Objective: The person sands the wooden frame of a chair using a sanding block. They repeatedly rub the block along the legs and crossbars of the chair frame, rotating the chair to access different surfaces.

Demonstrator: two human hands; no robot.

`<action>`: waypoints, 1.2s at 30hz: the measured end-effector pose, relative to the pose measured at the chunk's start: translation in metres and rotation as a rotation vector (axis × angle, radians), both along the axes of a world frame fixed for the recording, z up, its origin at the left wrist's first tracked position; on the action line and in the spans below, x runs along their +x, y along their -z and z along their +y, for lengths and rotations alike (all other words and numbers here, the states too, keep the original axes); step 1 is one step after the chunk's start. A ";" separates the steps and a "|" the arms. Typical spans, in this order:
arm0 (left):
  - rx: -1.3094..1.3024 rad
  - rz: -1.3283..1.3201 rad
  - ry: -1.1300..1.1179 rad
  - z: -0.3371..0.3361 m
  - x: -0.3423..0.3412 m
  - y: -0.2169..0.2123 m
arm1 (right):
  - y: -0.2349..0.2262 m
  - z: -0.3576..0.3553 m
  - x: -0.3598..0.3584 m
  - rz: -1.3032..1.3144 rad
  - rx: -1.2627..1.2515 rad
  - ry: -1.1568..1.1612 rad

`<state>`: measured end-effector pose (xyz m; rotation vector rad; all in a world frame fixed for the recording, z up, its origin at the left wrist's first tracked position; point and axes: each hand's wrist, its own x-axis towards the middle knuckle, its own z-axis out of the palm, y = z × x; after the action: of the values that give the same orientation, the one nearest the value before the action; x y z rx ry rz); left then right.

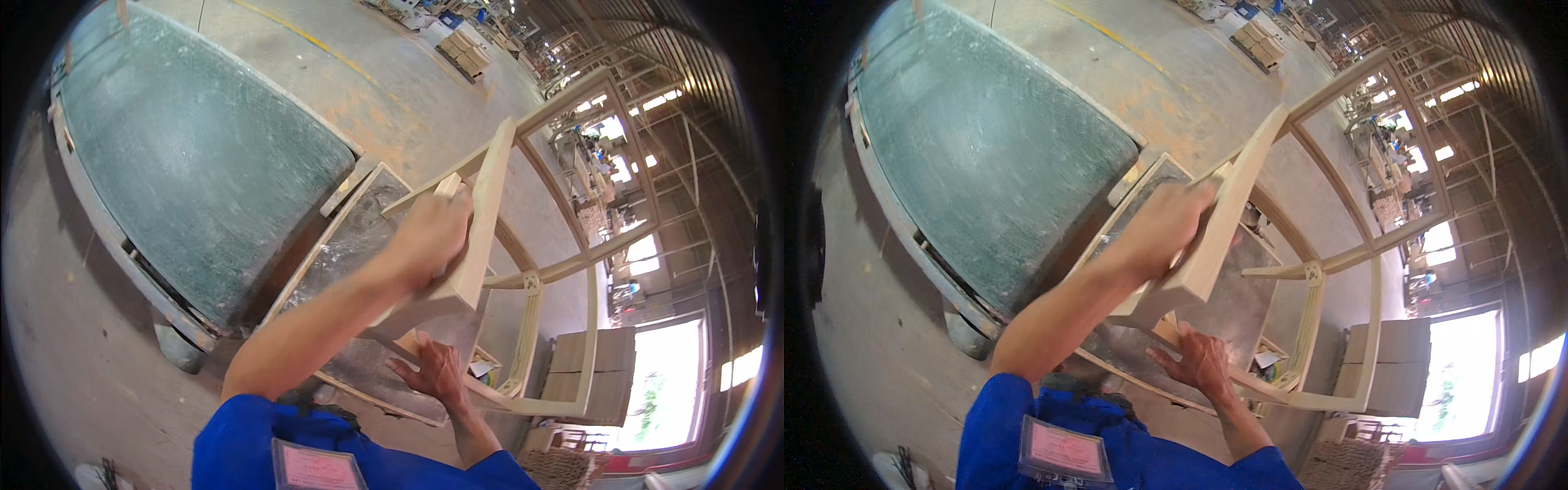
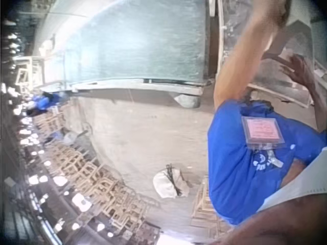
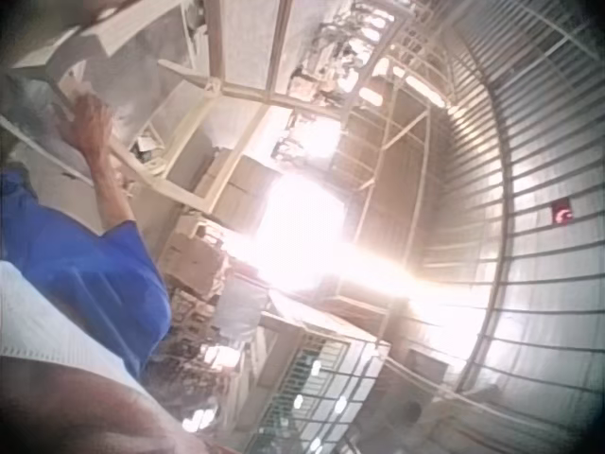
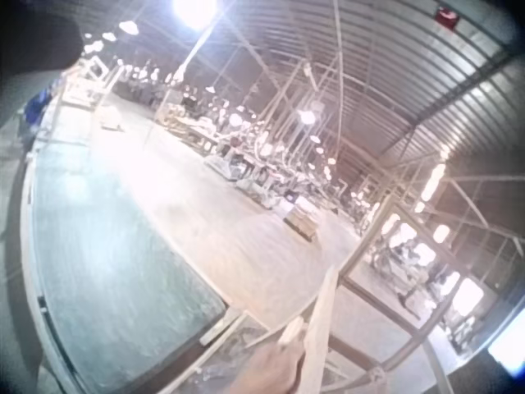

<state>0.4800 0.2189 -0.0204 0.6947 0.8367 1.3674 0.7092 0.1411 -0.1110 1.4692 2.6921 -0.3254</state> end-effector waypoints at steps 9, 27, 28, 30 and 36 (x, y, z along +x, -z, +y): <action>-0.003 0.108 0.116 0.003 0.006 -0.028 | -0.016 0.001 0.007 0.024 -0.051 0.015; 1.051 2.090 1.144 0.047 0.021 -0.118 | 0.016 0.003 0.030 0.467 -0.007 -0.028; 1.057 2.058 1.112 0.054 0.022 -0.116 | 0.017 0.003 0.032 0.485 -0.007 -0.037; 1.062 2.001 1.045 0.060 0.019 -0.113 | 0.018 0.002 0.031 0.476 -0.029 -0.053; 1.140 1.927 1.087 0.039 0.008 -0.102 | 0.020 0.004 0.035 0.486 -0.032 0.001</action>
<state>0.4877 0.2575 0.0821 2.9438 0.6148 -0.4188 0.7444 0.1447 -0.1312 1.5488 3.0217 -0.8178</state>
